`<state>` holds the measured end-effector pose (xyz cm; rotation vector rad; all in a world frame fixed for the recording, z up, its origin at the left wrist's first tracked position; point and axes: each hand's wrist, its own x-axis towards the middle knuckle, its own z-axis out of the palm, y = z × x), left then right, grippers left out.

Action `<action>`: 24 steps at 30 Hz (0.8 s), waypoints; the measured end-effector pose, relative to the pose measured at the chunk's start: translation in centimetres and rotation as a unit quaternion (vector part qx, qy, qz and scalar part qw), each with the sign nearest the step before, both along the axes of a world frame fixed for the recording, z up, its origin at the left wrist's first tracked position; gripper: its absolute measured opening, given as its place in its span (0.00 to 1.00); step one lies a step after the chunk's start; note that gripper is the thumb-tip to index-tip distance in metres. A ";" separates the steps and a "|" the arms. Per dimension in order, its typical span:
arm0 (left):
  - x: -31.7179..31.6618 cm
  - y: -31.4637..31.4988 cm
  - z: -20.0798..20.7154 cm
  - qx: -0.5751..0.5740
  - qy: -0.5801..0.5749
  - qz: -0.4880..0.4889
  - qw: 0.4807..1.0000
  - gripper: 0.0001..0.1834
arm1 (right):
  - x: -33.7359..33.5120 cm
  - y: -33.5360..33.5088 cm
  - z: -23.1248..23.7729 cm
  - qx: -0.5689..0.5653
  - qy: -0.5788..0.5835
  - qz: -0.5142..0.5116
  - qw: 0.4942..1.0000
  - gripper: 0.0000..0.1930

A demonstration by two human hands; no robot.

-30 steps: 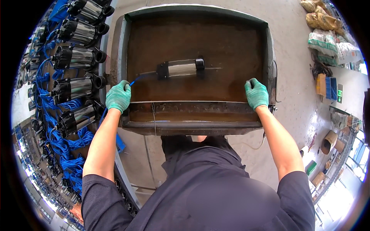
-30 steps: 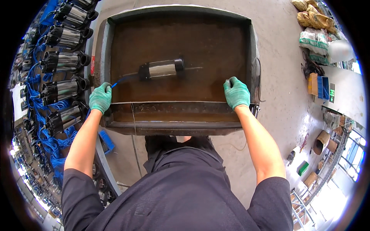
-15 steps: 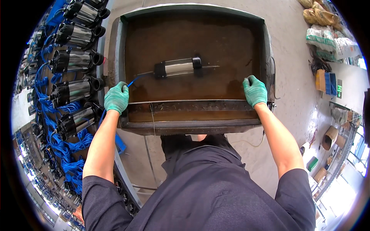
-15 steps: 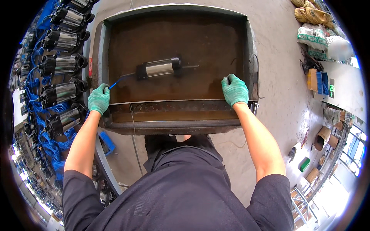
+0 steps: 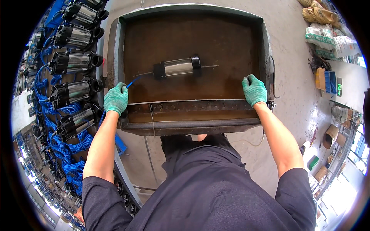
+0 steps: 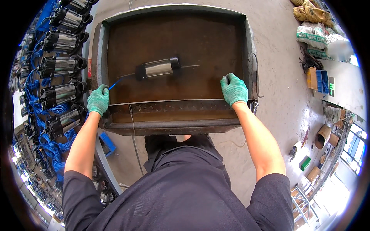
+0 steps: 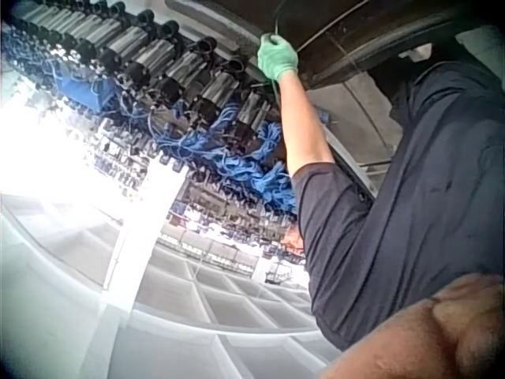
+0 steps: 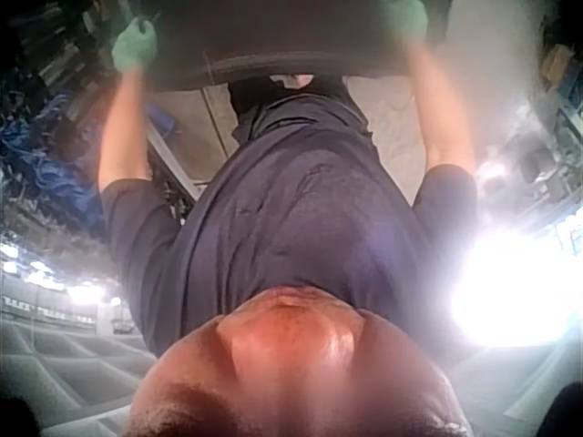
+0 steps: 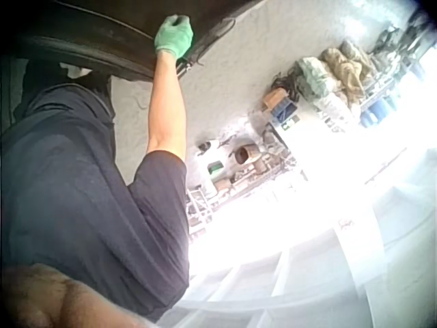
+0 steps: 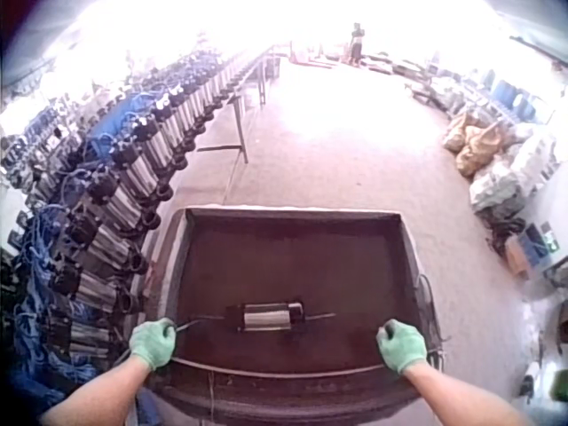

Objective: The person tests water pumps by placing them into a tank of water. The person removes a pump from a line, places it into the water tank, and then returns it to the line.

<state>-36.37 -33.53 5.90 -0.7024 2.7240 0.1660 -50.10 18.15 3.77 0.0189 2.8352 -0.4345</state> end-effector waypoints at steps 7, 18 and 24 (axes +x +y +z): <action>0.1 -0.1 0.0 0.001 0.005 0.000 1.000 0.15 | 0.1 -0.1 0.1 -0.003 -0.002 -0.004 1.000 0.16; 0.0 0.0 0.1 0.002 0.001 -0.001 1.000 0.15 | 0.1 -0.1 0.1 -0.006 0.002 -0.004 1.000 0.16; 0.0 0.0 0.1 0.002 -0.004 -0.001 1.000 0.15 | 0.1 -0.1 0.1 -0.006 0.003 -0.002 1.000 0.16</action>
